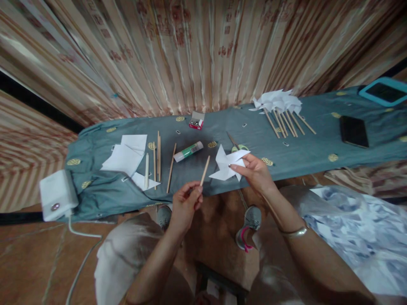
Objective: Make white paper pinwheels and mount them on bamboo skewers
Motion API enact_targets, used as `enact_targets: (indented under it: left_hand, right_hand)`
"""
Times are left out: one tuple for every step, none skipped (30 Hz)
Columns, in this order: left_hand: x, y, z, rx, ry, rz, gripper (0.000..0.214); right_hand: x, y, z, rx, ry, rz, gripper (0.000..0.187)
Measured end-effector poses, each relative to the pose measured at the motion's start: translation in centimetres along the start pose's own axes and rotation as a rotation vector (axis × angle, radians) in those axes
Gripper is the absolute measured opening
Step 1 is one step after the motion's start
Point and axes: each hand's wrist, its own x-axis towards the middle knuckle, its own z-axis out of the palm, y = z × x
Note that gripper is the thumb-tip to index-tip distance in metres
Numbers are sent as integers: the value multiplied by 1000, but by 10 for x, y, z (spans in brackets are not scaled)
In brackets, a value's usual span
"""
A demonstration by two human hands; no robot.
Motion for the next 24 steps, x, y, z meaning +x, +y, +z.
enact_targets:
  left_hand:
    - [-9,-11,2,-55,14,-53,36]
    - [-16,-21,4,-104,28,-99,38]
    - [-21,-31,4,-146,49,-127,39]
    - [-25,-40,4,-175,71,-149,41]
    - [-27,-47,2,-193,94,-173,42]
    - [-28,-54,0,-208,114,-193,43]
    - [-28,-59,-2,-218,137,-207,45]
    - [-27,-63,-4,-222,154,-218,45]
    - [-25,-67,-6,-225,170,-223,45]
    - [-23,-69,-8,-224,181,-227,44]
    - [-21,-72,-10,-222,187,-230,44]
    - [-19,-74,-11,-220,191,-231,44]
    - [-17,-77,-12,-216,191,-229,44]
    - [-15,-80,-13,-209,187,-226,45]
    - [-14,-83,-13,-201,184,-223,45]
    - [-13,-86,-14,-195,183,-223,44]
    - [-13,-89,-15,-190,178,-228,43]
    - [-13,-92,-16,-185,168,-235,41]
    - [-13,-93,-17,-183,155,-245,39]
    - [-14,-94,-17,-185,144,-254,37]
    - [-14,-94,-18,-190,133,-261,36]
    - [-15,-94,-18,-199,128,-269,36]
    - [-15,-93,-17,-209,131,-281,35]
    - [-15,-92,-17,-221,139,-301,35]
  right_hand:
    - [-2,1,-1,-12,-14,16,45]
    - [-5,2,-2,-28,-34,33,44]
    - [-8,3,-3,-47,-60,47,43]
    - [-11,5,-3,-69,-92,58,41]
    - [-14,7,-3,-92,-127,68,39]
    - [-18,9,-2,-115,-162,76,37]
    - [-22,11,-1,-136,-196,85,35]
    - [-25,13,0,-159,-228,96,35]
    - [-29,16,1,-188,-259,111,34]
    - [-32,19,3,-219,-285,133,32]
    - [-35,21,4,-248,-299,137,30]
    - [-37,23,6,-287,-309,137,28]
    - [-39,24,7,-338,-308,119,26]
    - [-40,24,8,-405,-312,98,25]
    - [-40,25,9,-480,-315,73,25]
    - [-40,24,10,-555,-323,51,25]
    - [-40,24,10,-625,-337,29,24]
    - [-40,23,11,-686,-352,7,24]
    - [-40,22,11,-739,-362,-22,24]
    - [-40,21,12,-787,-365,-52,25]
    - [-40,20,12,-826,-361,-80,26]
    - [-40,19,13,-854,-351,-102,27]
    - [-41,17,13,-868,-341,-113,28]
    - [-41,16,14,-866,-331,-115,28]
